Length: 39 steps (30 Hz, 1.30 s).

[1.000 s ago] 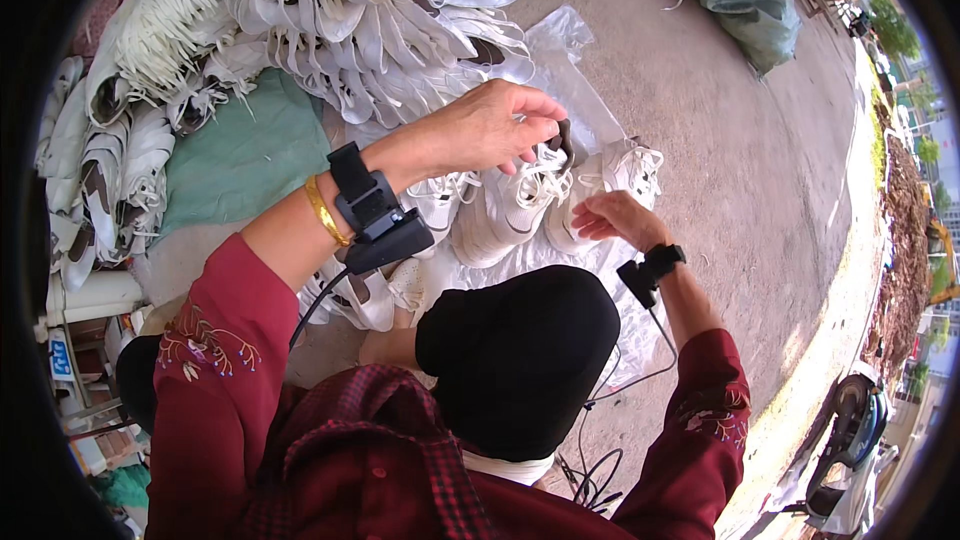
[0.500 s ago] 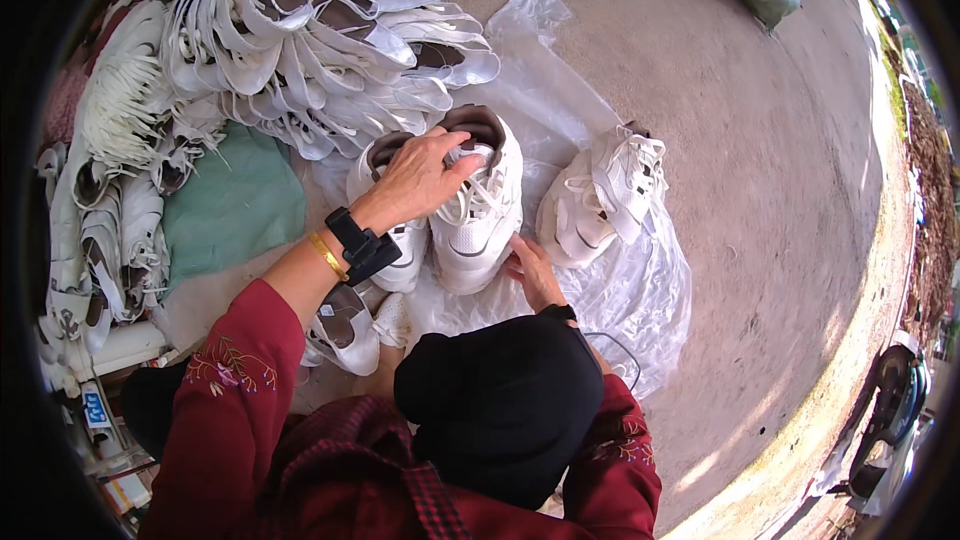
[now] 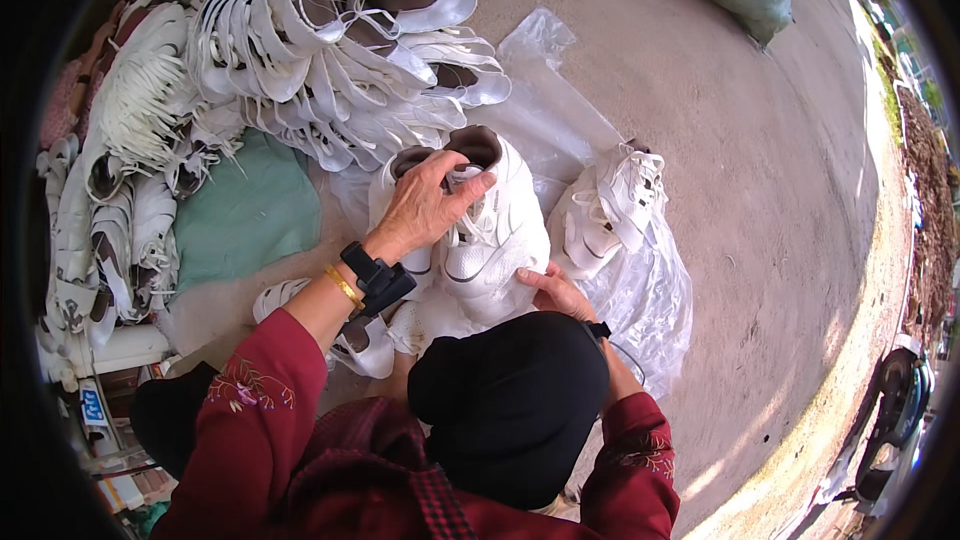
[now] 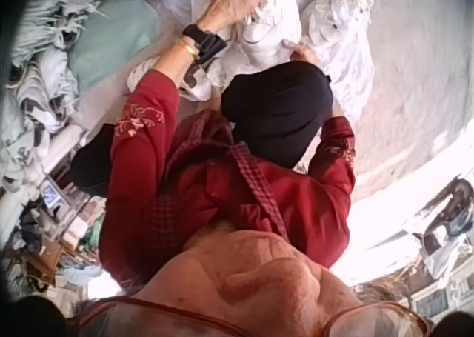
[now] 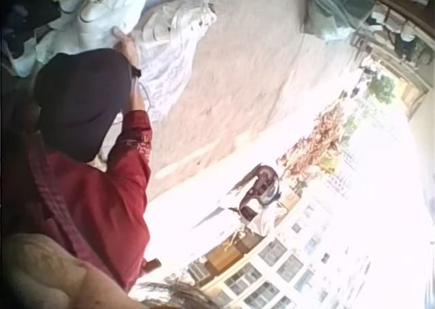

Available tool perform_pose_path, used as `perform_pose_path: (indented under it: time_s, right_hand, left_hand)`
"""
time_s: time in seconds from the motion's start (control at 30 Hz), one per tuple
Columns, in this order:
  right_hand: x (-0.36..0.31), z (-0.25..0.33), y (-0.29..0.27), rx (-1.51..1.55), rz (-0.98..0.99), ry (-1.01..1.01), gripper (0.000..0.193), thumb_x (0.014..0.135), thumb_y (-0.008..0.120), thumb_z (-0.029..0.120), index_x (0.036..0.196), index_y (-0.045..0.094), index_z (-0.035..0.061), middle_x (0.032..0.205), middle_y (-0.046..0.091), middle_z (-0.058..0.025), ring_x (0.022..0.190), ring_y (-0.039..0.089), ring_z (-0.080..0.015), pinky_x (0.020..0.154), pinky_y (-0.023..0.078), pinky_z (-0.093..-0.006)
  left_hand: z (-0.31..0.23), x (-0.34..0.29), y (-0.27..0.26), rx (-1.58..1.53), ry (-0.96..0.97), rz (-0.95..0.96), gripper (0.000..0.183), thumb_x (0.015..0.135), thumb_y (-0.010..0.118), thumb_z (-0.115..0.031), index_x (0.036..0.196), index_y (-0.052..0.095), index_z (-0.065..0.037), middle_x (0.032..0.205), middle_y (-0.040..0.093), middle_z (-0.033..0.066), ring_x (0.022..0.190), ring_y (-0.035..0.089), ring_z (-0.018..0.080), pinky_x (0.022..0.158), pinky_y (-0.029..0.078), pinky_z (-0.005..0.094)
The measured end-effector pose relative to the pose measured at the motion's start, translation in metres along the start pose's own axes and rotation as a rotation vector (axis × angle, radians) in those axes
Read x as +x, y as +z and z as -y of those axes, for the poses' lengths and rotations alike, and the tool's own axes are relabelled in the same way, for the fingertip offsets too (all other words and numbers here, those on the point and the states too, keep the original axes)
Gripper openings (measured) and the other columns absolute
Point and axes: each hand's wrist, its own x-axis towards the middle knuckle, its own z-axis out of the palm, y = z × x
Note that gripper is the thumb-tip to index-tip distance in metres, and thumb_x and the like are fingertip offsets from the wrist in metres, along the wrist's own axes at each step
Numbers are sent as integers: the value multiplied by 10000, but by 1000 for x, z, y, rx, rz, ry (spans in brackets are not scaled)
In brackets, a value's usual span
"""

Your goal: The worker is lacing and then stacking shoe uppers in a shoe manufacturing environment.

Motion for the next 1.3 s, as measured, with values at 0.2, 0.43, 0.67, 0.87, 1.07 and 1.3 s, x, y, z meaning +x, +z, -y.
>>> perform_pose_path:
  time_s: [0.2, 0.43, 0.67, 0.87, 1.07, 1.3]
  right_hand:
    - [-62, 129, 49, -609, 1, -199, 558, 779, 791, 164, 1261, 560, 7, 1156, 662, -85, 1061, 612, -182, 984, 435, -339]
    - [-100, 196, 234, -1800, 55, -1298, 349, 696, 780, 18, 1033, 689, 30, 1051, 692, -111, 986, 655, -248, 861, 502, -356]
    - [-39, 125, 360, -1502, 346, -697, 438, 817, 753, 242, 1100, 607, -59, 999, 664, -139, 980, 636, -225, 841, 523, -341]
    - [68, 31, 379, -1433, 535, -429, 283, 858, 714, 160, 1058, 667, -35, 966, 689, -88, 863, 628, -130, 775, 537, -315]
    - [155, -47, 332, -1416, 509, -420, 243, 824, 718, 85, 1051, 679, 6, 977, 685, -120, 899, 649, -184, 769, 530, -333]
    - [214, -107, 265, -1578, 649, -443, 305, 720, 731, 24, 1019, 677, 9, 1098, 637, -215, 1048, 588, -387, 899, 475, -404]
  left_hand:
    - [-49, -13, -72, -333, 6, -40, 684, 892, 483, -652, 959, 628, 12, 723, 597, 120, 702, 587, 223, 694, 471, 343]
    - [-68, -69, -226, -1326, 190, -214, 662, 925, 465, -605, 1367, 445, -114, 1221, 580, 48, 1086, 552, 221, 977, 459, 445]
    - [28, -137, -315, -1207, 12, -347, 440, 782, 755, -210, 1170, 617, -55, 1131, 636, 63, 1072, 581, 177, 979, 435, 333]
    - [165, -168, -324, -1180, -142, -303, 621, 788, 714, -163, 1357, 480, -83, 1234, 571, 71, 1157, 521, 191, 1037, 380, 347]
    - [262, -184, -295, -1071, -312, -220, 688, 760, 757, -160, 1372, 453, -85, 1231, 543, 60, 1126, 495, 162, 1009, 366, 310]
    - [308, -206, -242, -835, -544, -13, 722, 690, 754, -66, 1342, 446, -118, 1139, 565, 67, 1069, 502, 186, 953, 385, 302]
